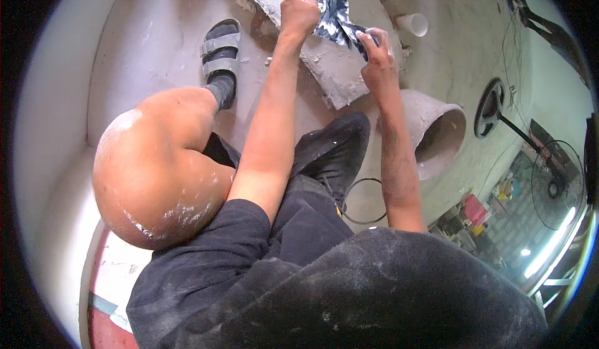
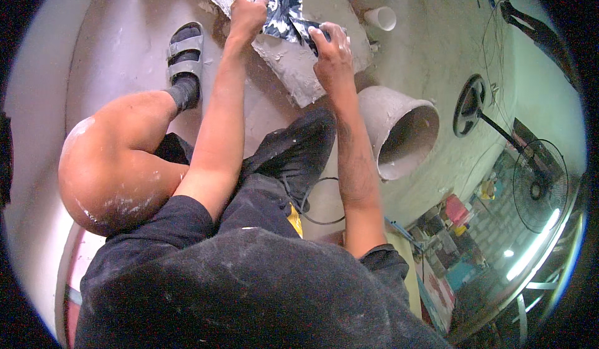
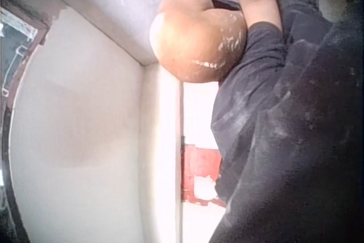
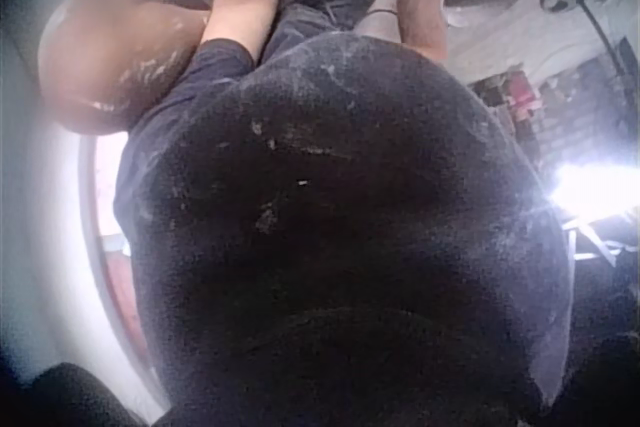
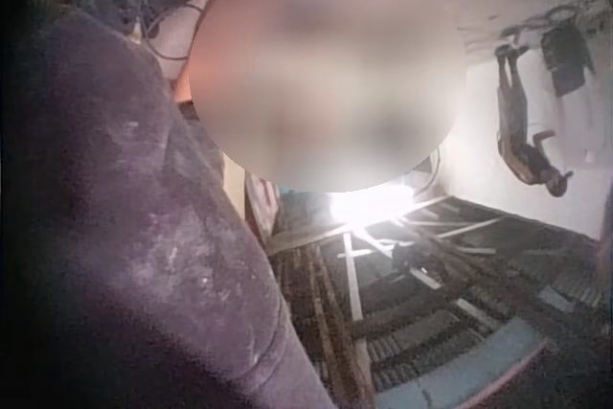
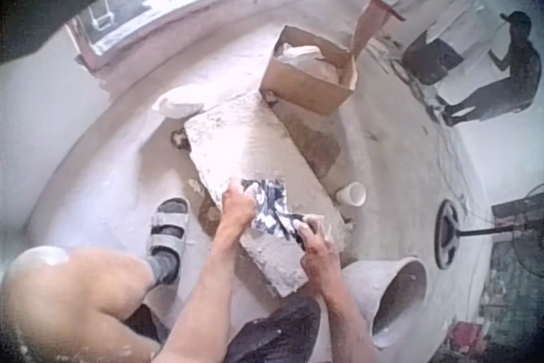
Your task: The person pours water from a cup onto plaster powder on a board and mixes it using putty knives. The person adds more plaster powder from a bag and blends it using the putty knives.
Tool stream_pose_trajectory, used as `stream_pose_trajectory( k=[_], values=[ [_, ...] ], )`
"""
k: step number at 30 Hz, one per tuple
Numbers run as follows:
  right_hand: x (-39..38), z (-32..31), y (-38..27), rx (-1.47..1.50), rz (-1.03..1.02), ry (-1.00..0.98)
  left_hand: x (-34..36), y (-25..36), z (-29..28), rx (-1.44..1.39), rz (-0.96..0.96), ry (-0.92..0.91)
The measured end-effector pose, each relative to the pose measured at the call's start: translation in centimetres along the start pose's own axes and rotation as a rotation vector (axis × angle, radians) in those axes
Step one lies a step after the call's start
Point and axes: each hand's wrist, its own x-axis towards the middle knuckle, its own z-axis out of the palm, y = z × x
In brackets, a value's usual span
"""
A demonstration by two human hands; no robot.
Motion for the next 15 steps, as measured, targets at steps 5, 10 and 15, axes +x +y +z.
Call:
stream_pose_trajectory(
  k=[5, 10, 15],
  values=[
    [6.3, 1.4, 1.5, -0.052, -0.089, 0.004, 0.9, 1.6, -1.3, 0.106, 0.069, -0.046],
    [6.6, 5.7, 8.4, -0.021, -0.105, 0.083, 0.8, 2.4, -1.4, 0.018, 0.140, -0.226],
    [7.1, 2.5, 4.1, 0.326, 0.457, 0.000, -1.3, 9.9, -5.2, 0.515, 0.163, -0.094]
  ],
)
